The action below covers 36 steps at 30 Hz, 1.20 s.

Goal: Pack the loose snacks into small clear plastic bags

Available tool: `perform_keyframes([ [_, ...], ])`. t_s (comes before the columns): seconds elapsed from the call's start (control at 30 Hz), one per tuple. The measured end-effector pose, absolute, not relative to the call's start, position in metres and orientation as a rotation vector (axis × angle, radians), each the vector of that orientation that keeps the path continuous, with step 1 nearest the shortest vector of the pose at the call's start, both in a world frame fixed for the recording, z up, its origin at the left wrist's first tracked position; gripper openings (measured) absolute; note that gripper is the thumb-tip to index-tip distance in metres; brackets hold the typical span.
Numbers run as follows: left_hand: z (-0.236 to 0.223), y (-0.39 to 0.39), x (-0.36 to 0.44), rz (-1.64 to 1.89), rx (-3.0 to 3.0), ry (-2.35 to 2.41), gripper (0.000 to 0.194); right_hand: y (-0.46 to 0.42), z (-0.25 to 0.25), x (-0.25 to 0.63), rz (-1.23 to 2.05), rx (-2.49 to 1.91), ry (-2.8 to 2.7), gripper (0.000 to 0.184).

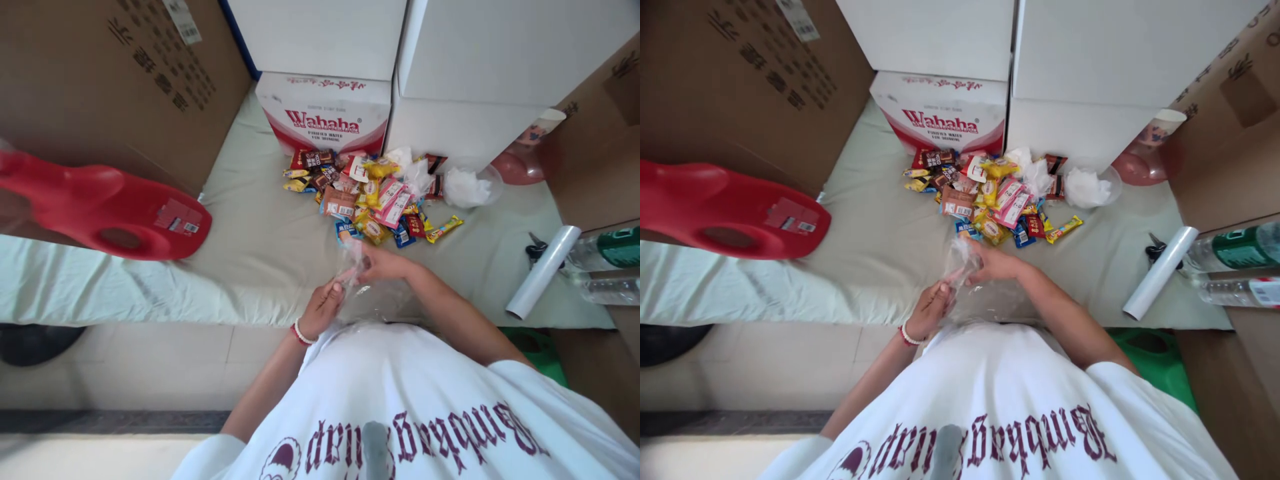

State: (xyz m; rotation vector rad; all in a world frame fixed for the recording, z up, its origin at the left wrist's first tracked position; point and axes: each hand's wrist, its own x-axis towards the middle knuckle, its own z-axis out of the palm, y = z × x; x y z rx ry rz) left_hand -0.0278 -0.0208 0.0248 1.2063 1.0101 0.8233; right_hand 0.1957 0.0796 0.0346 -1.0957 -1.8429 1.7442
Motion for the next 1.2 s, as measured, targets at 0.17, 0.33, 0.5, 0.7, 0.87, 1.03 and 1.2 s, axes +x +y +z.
perform_keyframes([
  [0.17,0.026,-0.017,-0.049,0.862,0.945,1.19,0.075,0.078,0.025,0.213,1.877,-1.169,-1.265,0.068],
  [0.33,0.013,-0.01,-0.064,0.737,1.198,1.921,0.063,0.06,0.012,0.258,1.425,-1.644,-1.116,0.055],
  [0.5,0.02,-0.008,-0.064,0.716,1.941,1.976,0.048,0.064,0.031,0.276,0.494,-1.871,-1.577,0.027],
  [0.7,0.024,0.022,-0.032,0.233,2.225,1.19,0.054,0.114,0.066,0.22,0.236,-1.892,-2.029,0.031],
  [0.87,0.032,0.02,-0.013,-0.221,2.193,1.455,0.056,0.137,0.048,0.183,0.441,-2.001,-2.288,0.037],
  [1.03,0.042,-0.006,-0.021,-0.404,2.157,1.491,0.101,0.127,0.051,0.245,0.82,-1.797,-1.881,0.045],
  [1.2,0.042,-0.013,-0.023,-0.391,2.106,1.554,0.106,0.092,0.107,0.297,0.55,-1.649,-1.648,0.055],
])
